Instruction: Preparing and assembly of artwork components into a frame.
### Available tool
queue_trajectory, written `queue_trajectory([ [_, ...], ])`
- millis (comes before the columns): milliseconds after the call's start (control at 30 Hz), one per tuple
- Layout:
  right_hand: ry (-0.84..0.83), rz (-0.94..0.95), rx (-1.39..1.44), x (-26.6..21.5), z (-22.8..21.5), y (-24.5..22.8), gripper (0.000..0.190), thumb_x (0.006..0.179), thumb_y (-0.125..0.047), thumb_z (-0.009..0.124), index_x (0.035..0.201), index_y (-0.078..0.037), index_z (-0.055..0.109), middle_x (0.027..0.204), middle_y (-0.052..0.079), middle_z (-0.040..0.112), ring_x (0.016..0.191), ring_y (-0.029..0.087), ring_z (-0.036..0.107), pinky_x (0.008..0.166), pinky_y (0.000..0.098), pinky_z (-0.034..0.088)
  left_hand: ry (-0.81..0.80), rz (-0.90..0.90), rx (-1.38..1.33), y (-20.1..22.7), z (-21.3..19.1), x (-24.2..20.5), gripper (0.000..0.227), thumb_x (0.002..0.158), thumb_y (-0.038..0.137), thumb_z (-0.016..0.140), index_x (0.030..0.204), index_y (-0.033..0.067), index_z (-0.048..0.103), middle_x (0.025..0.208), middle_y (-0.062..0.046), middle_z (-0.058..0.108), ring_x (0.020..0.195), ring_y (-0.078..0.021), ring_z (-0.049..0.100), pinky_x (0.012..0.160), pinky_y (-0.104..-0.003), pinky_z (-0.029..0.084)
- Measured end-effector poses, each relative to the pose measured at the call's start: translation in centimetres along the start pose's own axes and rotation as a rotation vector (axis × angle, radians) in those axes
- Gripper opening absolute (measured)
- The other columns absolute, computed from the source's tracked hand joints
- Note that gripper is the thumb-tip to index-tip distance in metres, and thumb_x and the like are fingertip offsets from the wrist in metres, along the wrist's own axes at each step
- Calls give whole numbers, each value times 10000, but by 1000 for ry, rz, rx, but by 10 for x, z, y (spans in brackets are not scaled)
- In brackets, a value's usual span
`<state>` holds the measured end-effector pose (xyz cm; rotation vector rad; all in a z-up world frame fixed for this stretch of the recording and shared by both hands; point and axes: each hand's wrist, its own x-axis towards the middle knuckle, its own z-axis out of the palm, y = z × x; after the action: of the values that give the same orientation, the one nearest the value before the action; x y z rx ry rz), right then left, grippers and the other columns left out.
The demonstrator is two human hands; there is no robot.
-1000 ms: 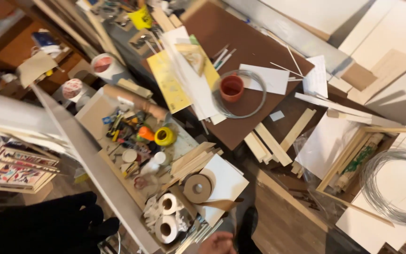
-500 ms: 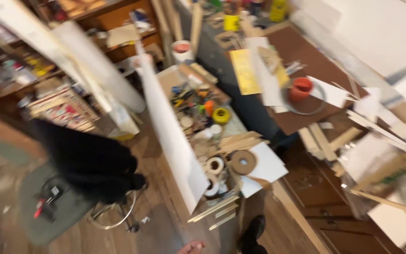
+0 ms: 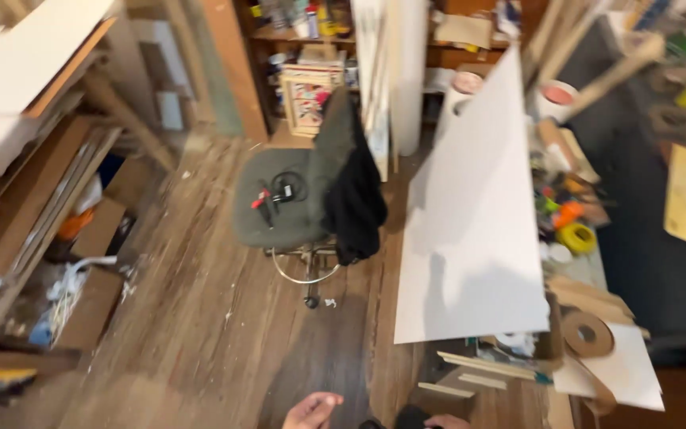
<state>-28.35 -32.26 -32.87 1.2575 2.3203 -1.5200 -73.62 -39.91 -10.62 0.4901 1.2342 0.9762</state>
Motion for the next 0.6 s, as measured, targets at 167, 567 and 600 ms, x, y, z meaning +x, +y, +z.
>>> queue_trajectory([
  [167,-300,131,10,28,-111,-196,546,1004,-566,565,1373,-168,623,1328,102,647,1304,250,595,1133,369,443,180,111,-186,-52,-73,-12,292,925,258,734,1064,8,788,491,41,476,408,-51,365,403,-245,276],
  [567,-612,31,-339,303,-125,-205,588,999,-592,553,1383,-147,583,1326,122,656,1290,274,598,1115,395,451,443,52,-392,38,-153,9,287,939,312,701,1095,80,767,507,18,544,423,-80,450,436,-255,334],
  [600,-570,-18,-380,334,-137,-222,572,1000,-584,575,1368,-145,581,1326,113,659,1281,272,600,1101,398,464,450,62,-497,72,-156,17,274,938,298,706,1080,70,760,490,23,508,400,-82,414,417,-259,306],
])
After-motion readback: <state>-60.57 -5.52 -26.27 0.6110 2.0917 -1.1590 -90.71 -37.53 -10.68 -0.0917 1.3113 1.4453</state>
